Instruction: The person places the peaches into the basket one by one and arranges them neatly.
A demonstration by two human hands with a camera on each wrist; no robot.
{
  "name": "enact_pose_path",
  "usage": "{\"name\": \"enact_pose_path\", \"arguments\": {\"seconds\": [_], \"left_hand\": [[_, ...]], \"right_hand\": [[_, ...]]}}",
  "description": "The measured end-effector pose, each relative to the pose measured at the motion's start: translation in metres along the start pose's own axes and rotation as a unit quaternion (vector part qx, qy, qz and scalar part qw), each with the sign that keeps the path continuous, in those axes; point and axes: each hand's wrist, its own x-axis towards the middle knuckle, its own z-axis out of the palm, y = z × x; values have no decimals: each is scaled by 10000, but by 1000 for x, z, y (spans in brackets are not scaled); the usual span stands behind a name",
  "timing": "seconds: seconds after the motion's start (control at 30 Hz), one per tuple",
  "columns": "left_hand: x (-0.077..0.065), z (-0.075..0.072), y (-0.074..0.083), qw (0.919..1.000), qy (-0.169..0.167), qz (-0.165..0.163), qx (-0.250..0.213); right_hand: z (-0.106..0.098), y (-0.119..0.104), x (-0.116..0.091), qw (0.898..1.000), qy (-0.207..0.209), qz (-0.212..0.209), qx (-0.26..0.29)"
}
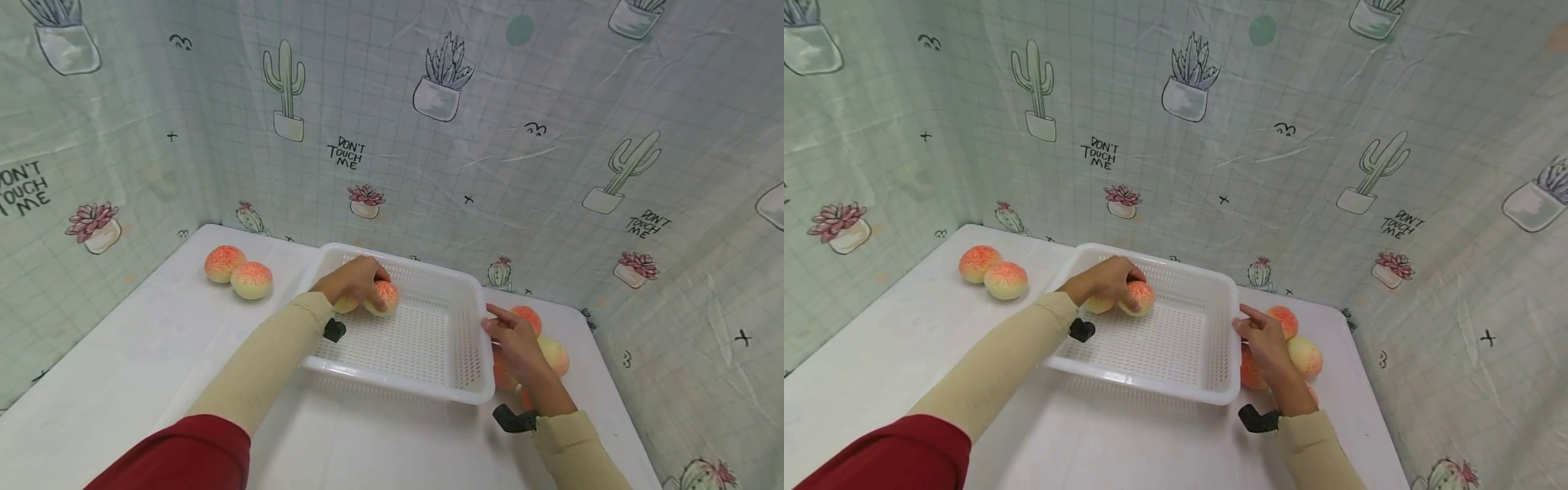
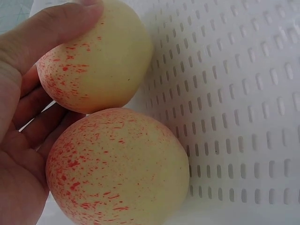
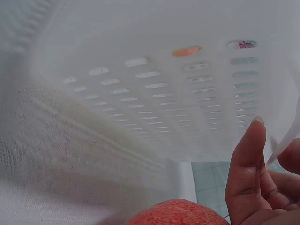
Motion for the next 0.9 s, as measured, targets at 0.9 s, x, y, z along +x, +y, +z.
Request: {"name": "enact_pose_path", "arguments": {"seconds": [0.9], "left_hand": [[-6, -7, 5, 9991, 246, 214, 267]], "right_hand": [[1, -3, -5, 9999, 68, 67, -139]]}}
